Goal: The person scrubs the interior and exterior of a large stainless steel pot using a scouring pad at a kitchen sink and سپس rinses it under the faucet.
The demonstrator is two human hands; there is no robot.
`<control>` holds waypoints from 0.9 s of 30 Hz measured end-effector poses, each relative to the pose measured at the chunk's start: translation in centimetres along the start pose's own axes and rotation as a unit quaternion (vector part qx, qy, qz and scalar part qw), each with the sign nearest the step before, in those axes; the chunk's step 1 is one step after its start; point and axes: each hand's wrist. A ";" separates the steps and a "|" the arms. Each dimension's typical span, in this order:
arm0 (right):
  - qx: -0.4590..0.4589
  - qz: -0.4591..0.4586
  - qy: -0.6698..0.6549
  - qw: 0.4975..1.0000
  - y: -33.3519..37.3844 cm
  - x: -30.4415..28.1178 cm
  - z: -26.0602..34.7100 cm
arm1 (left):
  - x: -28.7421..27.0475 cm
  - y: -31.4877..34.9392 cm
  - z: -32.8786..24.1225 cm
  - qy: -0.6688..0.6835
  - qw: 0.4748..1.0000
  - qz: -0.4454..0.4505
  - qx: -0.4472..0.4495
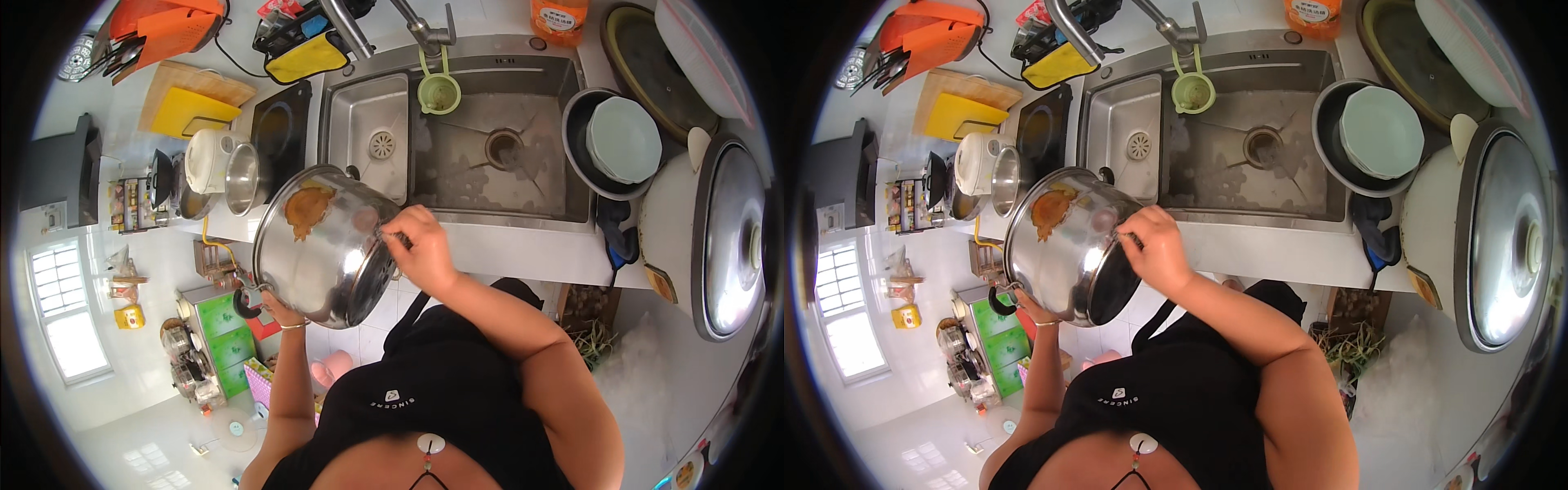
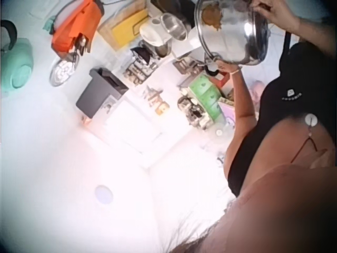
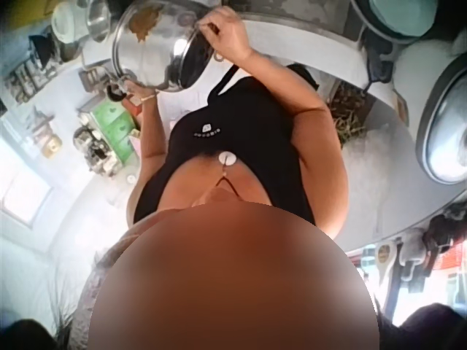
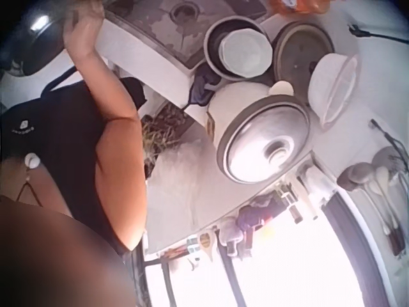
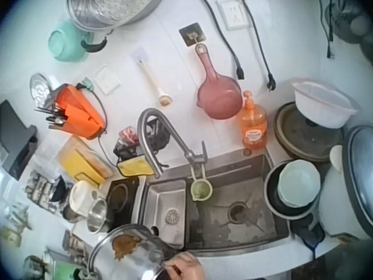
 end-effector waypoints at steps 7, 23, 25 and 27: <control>-0.032 -0.025 0.011 0.999 -0.2 0.4 -0.9 | -0.2 -1.8 -1.7 0.498 0.790 -0.042 -0.355; 0.021 -0.026 0.010 0.999 -2.4 0.3 -2.0 | -1.4 -6.9 -7.7 0.410 0.838 -0.009 -0.359; -0.096 -0.018 0.020 0.995 -1.5 0.4 0.4 | -1.5 -6.2 -7.1 0.401 0.846 -0.008 -0.352; -0.088 -0.012 0.008 0.996 -1.3 0.4 -0.3 | -1.5 -6.0 -7.0 0.401 0.845 -0.002 -0.354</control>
Point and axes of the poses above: each hand's wrist, its own y-axis away from the middle knuckle, its own x-axis out of the palm, z = x × y, and after that the axes turned 1 degree about x, right-handed
